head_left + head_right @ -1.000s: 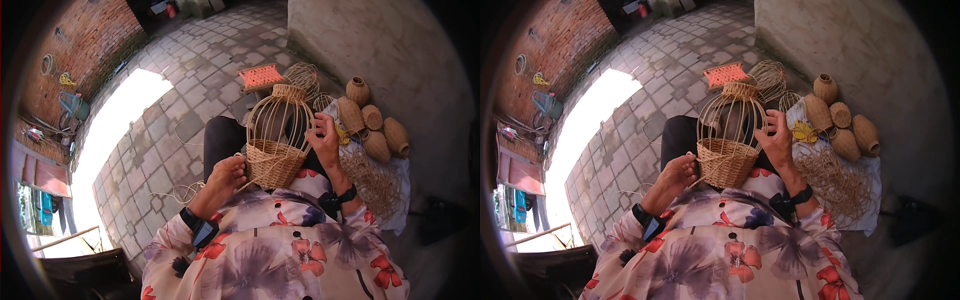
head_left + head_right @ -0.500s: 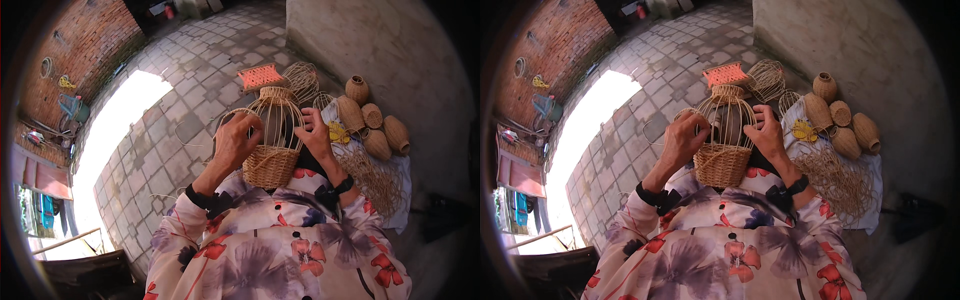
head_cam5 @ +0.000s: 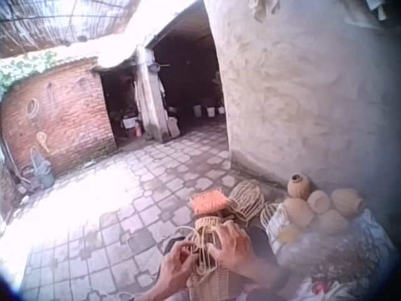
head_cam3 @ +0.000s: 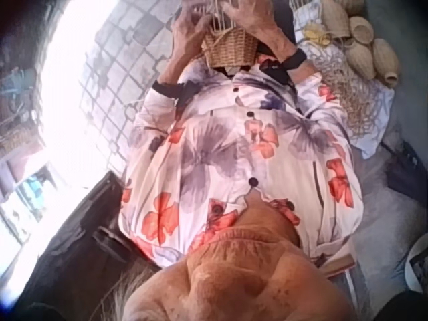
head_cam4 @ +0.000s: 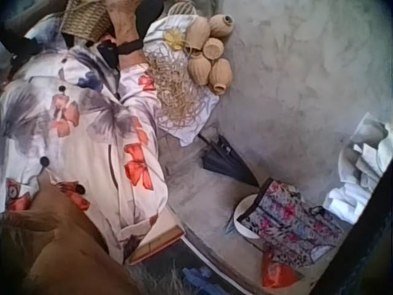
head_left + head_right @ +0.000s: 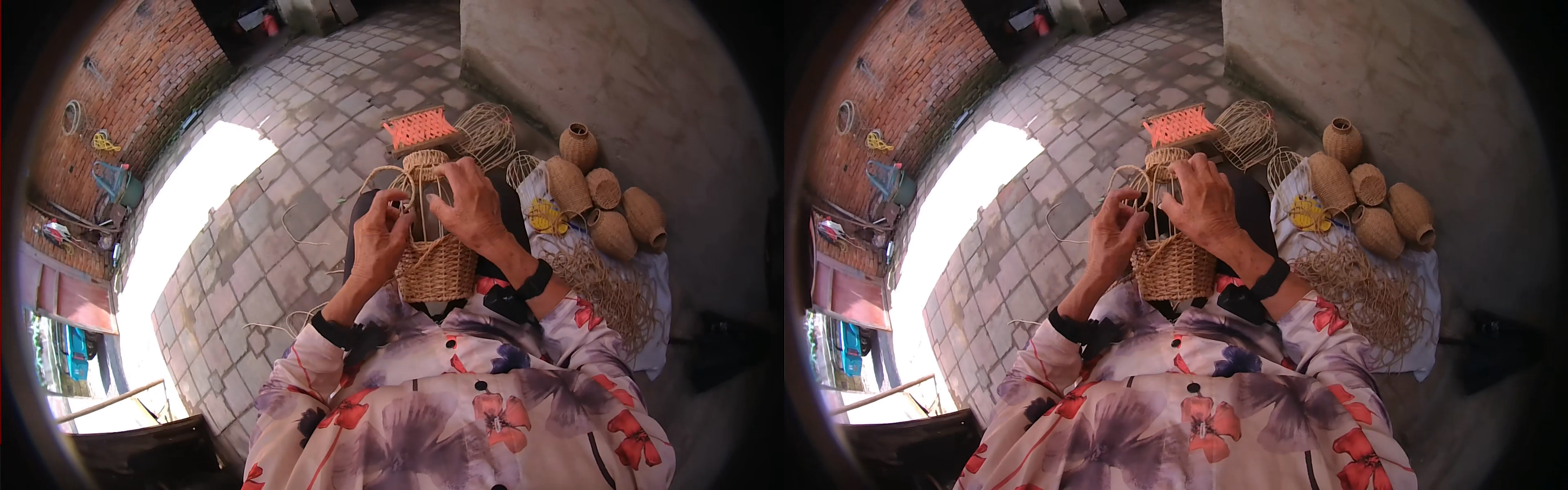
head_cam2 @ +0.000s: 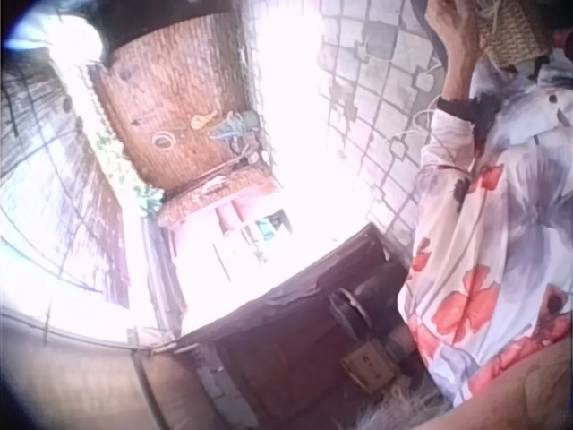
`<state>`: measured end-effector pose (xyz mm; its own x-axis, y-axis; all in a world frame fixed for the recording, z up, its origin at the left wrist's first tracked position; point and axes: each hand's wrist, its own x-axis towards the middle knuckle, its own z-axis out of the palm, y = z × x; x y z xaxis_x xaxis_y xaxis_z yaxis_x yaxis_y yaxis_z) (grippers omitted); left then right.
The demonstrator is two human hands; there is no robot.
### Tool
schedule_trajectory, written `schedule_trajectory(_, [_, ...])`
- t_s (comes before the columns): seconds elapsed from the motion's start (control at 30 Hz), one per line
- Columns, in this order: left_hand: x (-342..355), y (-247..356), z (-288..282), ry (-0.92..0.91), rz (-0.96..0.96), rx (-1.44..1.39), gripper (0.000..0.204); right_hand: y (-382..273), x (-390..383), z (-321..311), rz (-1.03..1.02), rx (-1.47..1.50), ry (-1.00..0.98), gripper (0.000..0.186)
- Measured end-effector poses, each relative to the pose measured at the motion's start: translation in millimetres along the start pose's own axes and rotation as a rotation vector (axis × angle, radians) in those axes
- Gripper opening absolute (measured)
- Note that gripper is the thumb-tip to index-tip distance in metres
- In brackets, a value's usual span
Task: Weaving a small basket using wicker or bamboo strands.
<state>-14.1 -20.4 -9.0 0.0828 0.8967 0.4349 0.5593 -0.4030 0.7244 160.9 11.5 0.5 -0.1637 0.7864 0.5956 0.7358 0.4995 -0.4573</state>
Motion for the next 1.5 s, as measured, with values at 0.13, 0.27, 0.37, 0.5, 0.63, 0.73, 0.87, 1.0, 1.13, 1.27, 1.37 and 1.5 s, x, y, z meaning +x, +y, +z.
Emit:
schedule_trajectory(0.13, [-11, -12, -27, 0.066, -0.554, -0.791, 0.028, 8, 2, 6, 0.059, 0.039, -0.017, 0.036])
schedule_trajectory(0.27, [-24, -15, -39, -0.212, -0.631, -1.644, 0.034, 15, -2, 7, 0.060, -0.009, -0.064, 0.038])
schedule_trajectory(0.37, [-26, -26, -53, -0.378, -0.616, -1.054, 0.026, 29, -3, 10, 0.104, 0.150, -0.117, 0.037])
schedule_trajectory(0.5, [-26, -47, -66, -0.502, -0.691, -0.917, 0.020, 29, -4, -2, 0.187, 0.313, -0.194, 0.036])
schedule_trajectory(0.63, [-31, -74, -73, -0.295, -0.664, -1.206, 0.017, 28, -6, -18, 0.166, 0.344, -0.186, 0.035])
schedule_trajectory(0.73, [-39, -77, -71, -0.179, -0.811, -1.100, 0.017, 31, -2, -33, 0.201, 0.310, -0.226, 0.034])
schedule_trajectory(0.87, [-27, -76, -70, -0.227, -0.697, -1.035, 0.021, 41, 5, -40, 0.225, 0.363, -0.319, 0.032])
schedule_trajectory(1.0, [13, -43, -51, -0.373, -0.605, -1.129, 0.022, 42, 1, -39, 0.185, 0.382, -0.316, 0.029])
schedule_trajectory(1.13, [29, -14, -30, -0.389, -0.513, -0.697, 0.017, 40, -4, -32, 0.119, 0.388, -0.298, 0.028])
schedule_trajectory(1.27, [21, -9, -5, 0.051, 0.215, 0.281, 0.012, 37, -4, -31, 0.140, 0.437, -0.288, 0.027])
schedule_trajectory(1.37, [16, -14, 2, -0.008, 0.102, 0.152, 0.016, 38, -5, -26, 0.146, 0.469, -0.285, 0.026])
schedule_trajectory(1.5, [8, -25, -6, -0.039, -0.279, -0.363, 0.027, 41, -8, -23, 0.143, 0.511, -0.260, 0.026])
